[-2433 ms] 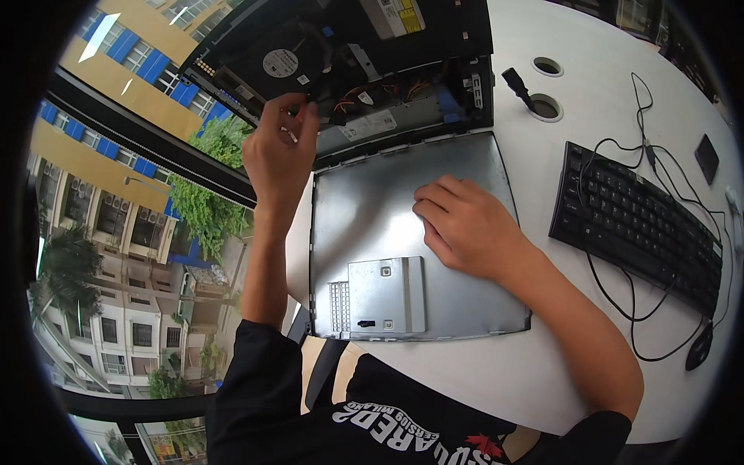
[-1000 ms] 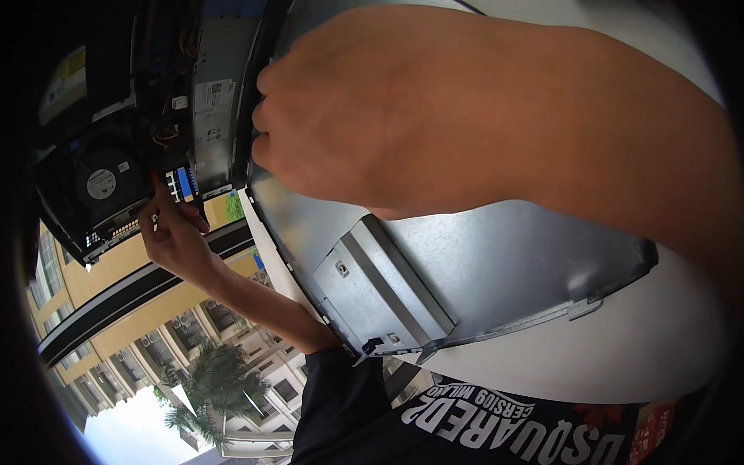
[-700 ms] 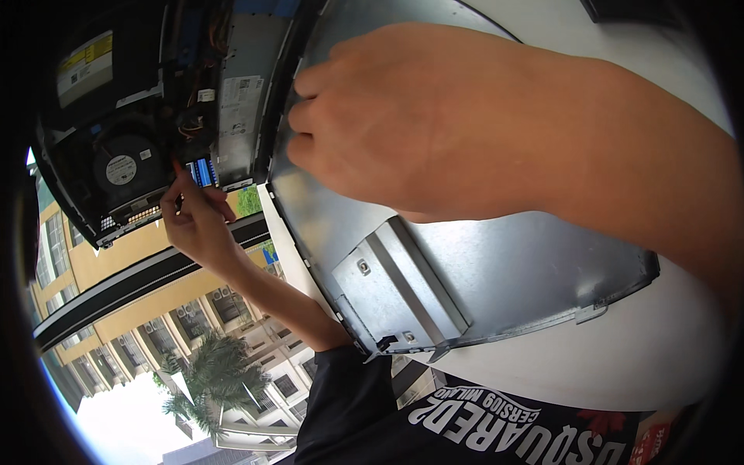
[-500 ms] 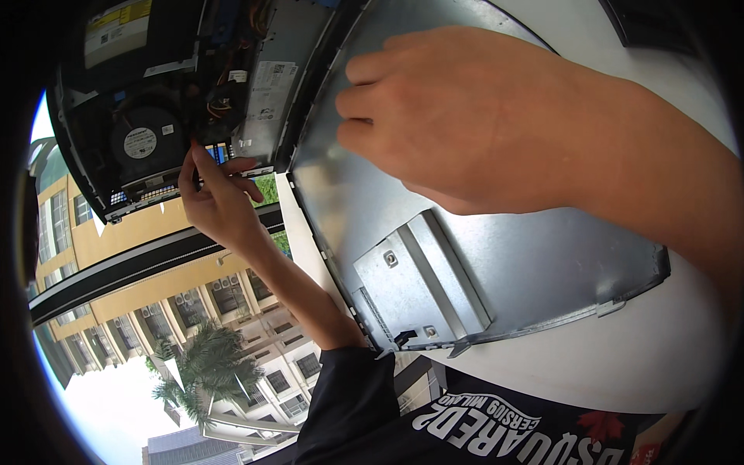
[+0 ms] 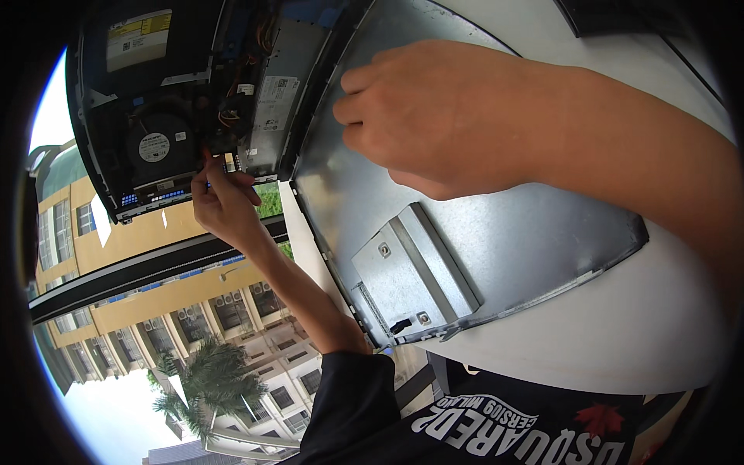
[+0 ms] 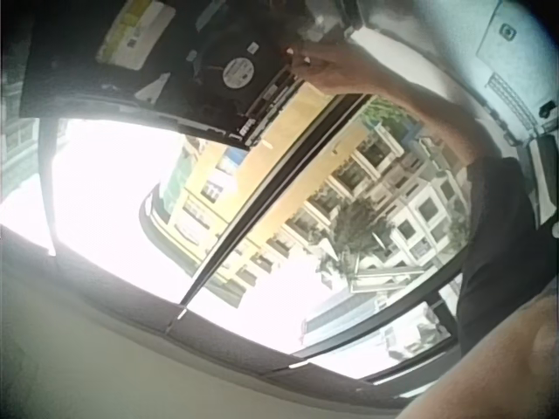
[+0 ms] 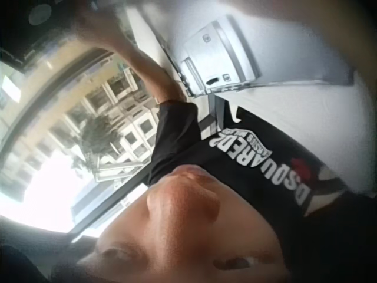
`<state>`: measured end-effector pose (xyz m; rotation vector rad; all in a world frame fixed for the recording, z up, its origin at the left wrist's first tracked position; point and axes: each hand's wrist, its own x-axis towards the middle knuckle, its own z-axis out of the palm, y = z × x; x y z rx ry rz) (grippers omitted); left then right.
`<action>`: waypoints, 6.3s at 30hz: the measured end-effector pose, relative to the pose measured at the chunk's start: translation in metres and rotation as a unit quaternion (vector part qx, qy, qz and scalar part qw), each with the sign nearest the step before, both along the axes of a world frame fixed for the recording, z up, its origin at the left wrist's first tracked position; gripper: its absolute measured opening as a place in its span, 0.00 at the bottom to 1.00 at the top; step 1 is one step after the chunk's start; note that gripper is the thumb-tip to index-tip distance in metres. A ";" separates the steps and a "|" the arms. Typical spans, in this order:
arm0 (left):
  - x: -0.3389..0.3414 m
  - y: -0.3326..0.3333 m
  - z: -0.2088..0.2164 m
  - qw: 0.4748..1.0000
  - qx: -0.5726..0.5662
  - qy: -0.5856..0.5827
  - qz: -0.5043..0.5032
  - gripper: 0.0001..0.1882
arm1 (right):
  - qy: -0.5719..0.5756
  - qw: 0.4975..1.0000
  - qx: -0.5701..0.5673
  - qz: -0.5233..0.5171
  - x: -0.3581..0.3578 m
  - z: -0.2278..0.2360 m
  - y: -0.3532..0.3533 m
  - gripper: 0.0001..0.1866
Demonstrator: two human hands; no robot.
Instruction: The person is disassembling a computer, removing internal components like the DVD drive and disconnecting cables.
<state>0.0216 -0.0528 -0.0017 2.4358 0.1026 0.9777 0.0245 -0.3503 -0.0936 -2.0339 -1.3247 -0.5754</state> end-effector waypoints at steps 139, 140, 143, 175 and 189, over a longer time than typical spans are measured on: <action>-0.023 -0.070 -0.032 0.942 0.141 0.031 -0.304 0.18 | 0.042 0.970 0.227 -0.079 0.005 0.018 -0.020 0.10; -0.024 -0.069 -0.034 0.950 0.113 0.037 -0.290 0.18 | 0.044 0.970 0.227 -0.080 0.005 0.017 -0.020 0.10; -0.021 -0.072 -0.036 0.941 0.097 0.044 -0.323 0.19 | 0.046 0.969 0.227 -0.085 0.006 0.015 -0.019 0.10; -0.021 -0.055 -0.025 0.945 0.092 0.111 -0.294 0.18 | 0.195 0.936 0.263 -0.128 0.015 0.018 -0.007 0.08; -0.014 -0.049 -0.030 0.928 0.127 0.095 -0.337 0.16 | 0.274 0.911 0.288 -0.112 0.017 0.021 -0.008 0.09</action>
